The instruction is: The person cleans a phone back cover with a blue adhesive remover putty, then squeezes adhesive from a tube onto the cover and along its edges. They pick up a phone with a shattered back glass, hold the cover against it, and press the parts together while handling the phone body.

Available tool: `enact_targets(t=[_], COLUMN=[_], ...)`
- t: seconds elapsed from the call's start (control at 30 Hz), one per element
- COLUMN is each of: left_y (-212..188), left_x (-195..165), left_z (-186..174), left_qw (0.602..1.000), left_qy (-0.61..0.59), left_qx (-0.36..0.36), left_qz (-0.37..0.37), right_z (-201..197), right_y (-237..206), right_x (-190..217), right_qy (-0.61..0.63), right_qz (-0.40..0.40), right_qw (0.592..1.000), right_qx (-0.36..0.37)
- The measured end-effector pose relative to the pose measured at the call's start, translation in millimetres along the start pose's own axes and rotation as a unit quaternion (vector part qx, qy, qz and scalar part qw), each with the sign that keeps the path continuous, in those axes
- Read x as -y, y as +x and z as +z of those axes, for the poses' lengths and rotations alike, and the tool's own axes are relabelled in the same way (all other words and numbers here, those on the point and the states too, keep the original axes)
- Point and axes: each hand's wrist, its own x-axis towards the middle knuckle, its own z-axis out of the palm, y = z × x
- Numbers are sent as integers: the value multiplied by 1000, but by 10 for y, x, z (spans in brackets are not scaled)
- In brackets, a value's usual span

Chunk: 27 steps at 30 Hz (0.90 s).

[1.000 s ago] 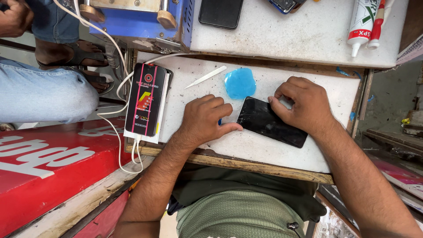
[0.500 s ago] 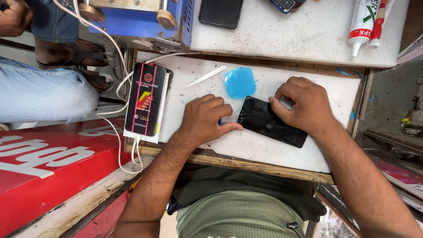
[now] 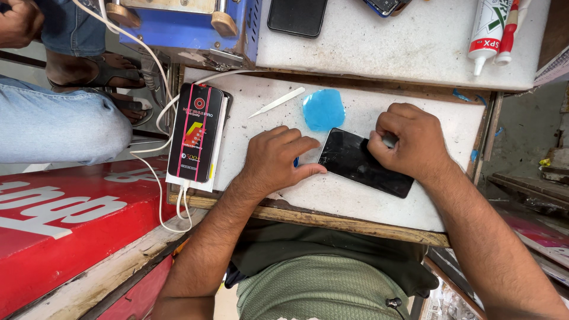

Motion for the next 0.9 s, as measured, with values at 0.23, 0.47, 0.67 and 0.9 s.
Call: enact_targets(t=[0.23,0.47,0.67,0.9], left_y=[-24,-17,-21,-42], left_x=[19,-1,-11,25], left_z=[28,18,13,43], left_qw=[1000,1000,1000,1000], left_qy=[13,-1,3,4], left_qx=[28,-5,-11,7], left_qz=[-6,-8,-3,1], right_z=[-10,4,20,-4], right_y=[26,2,-7,20], right_x=[46,18,-18,43], right_qy=[-4,-39,-28,9], right_qz=[-1,3,11,6], right_qw=[1000,999,999,1000], right_qx=[3,23,25,-3])
